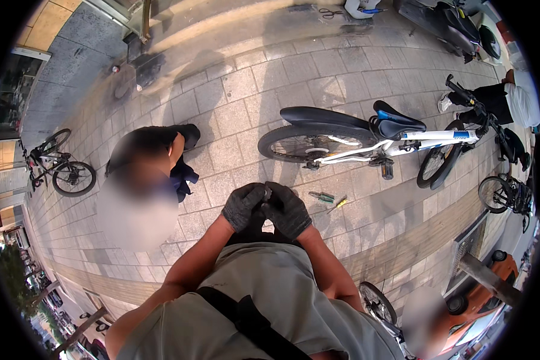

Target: The person works on a bicycle's rear derailleur and chain, using a screwdriver and pliers to adjust components. They briefly move indoors to sort small parts from a bowl while sitting on a chair, then return to the bicycle to continue the repair.

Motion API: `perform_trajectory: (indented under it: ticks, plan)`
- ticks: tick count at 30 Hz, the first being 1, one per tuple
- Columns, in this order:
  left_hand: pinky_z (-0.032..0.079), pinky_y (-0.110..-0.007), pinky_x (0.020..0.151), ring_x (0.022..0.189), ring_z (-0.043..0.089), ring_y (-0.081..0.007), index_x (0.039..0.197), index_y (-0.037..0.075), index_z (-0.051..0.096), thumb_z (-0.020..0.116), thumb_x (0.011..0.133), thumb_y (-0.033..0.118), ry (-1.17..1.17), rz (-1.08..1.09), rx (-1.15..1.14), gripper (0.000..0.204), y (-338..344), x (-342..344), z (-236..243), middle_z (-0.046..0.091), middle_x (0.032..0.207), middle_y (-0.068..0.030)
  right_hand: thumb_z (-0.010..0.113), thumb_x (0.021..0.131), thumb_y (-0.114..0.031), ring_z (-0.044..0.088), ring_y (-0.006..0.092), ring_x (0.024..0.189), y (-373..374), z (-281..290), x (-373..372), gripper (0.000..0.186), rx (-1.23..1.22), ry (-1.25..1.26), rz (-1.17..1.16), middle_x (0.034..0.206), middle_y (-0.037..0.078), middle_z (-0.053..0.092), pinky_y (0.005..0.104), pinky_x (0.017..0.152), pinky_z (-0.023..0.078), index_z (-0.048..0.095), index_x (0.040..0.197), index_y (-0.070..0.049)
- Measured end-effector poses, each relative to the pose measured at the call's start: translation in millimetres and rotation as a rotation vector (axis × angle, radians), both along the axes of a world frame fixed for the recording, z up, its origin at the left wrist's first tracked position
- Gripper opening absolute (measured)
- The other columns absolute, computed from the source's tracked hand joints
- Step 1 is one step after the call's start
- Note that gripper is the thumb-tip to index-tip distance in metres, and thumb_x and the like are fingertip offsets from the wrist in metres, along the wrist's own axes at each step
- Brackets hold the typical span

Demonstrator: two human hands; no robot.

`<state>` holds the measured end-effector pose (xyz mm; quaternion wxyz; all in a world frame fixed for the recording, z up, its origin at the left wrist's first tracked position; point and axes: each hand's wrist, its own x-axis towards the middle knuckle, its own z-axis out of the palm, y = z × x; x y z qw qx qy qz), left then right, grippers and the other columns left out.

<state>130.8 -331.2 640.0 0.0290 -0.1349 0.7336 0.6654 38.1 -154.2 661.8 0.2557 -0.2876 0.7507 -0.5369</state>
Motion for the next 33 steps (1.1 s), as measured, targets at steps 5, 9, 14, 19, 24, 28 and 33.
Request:
perform_trajectory:
  ticks: [5,9,14,19,24,28,33]
  plan:
    - [0.055,-0.03,0.071,0.076,0.064,-0.0133,0.114,0.003,0.066,0.061,0.106,0.035,-0.178,0.279,0.624,0.033,-47.5,-24.4,52.8,0.067,0.09,-0.005,0.077,0.089,-0.029,0.071,0.0289,0.085,-64.3,47.6,-75.2,0.052,0.029,0.076,0.303,0.1,0.014,0.069,0.0402,0.078,0.058,0.064,0.137,-0.013]
    - [0.052,-0.027,0.065,0.071,0.061,-0.0109,0.111,0.003,0.066,0.063,0.105,0.033,-0.097,0.354,0.495,0.031,-94.8,-37.7,68.2,0.066,0.09,-0.0035,0.08,0.086,-0.03,0.071,0.0298,0.084,-125.4,60.7,-101.4,0.052,-0.015,0.145,0.408,0.1,0.013,0.069,0.0419,0.076,0.058,0.066,0.134,-0.015]
    - [0.048,-0.024,0.061,0.072,0.059,-0.0089,0.111,0.004,0.068,0.066,0.103,0.028,0.029,0.49,0.58,0.026,-170.6,-57.1,70.0,0.066,0.095,-0.0021,0.086,0.08,-0.029,0.071,0.0307,0.084,-224.7,65.6,-127.0,0.053,-0.068,0.262,0.434,0.098,0.011,0.068,0.0411,0.075,0.058,0.068,0.128,-0.015]
    - [0.046,-0.02,0.059,0.072,0.061,-0.0074,0.12,0.004,0.067,0.066,0.103,0.02,0.097,0.592,0.835,0.024,-272.1,-76.9,62.4,0.07,0.099,-0.0036,0.086,0.081,-0.021,0.07,0.0242,0.077,-333.2,74.1,-147.5,0.051,-0.06,0.269,0.439,0.098,0.01,0.068,0.0373,0.07,0.058,0.067,0.127,-0.012]
    - [0.051,-0.022,0.059,0.074,0.066,-0.0083,0.128,0.004,0.064,0.065,0.103,0.017,0.217,0.651,0.816,0.029,-338.5,-104.4,64.3,0.072,0.104,-0.0056,0.08,0.082,-0.025,0.069,0.0317,0.079,-414.1,94.4,-168.0,0.051,-0.069,0.394,0.43,0.094,0.014,0.067,0.0429,0.071,0.057,0.066,0.128,-0.009]
    - [0.059,-0.029,0.067,0.077,0.069,-0.0133,0.128,0.006,0.063,0.066,0.102,0.023,0.302,0.411,1.416,0.032,-379.3,-138.9,59.3,0.073,0.102,-0.0052,0.078,0.08,-0.031,0.068,0.0359,0.079,-450.8,111.0,-197.3,0.048,-0.027,0.516,0.394,0.091,0.016,0.067,0.0474,0.068,0.056,0.067,0.12,-0.007]
    - [0.056,-0.026,0.058,0.065,0.065,-0.0098,0.115,0.01,0.067,0.067,0.102,0.028,0.145,0.669,1.202,0.022,-399.0,-218.1,79.1,0.074,0.093,-0.0024,0.077,0.079,-0.033,0.068,0.0375,0.08,-474.8,122.6,-253.8,0.039,-0.016,0.492,0.259,0.092,0.016,0.066,0.0486,0.069,0.057,0.067,0.109,-0.009]
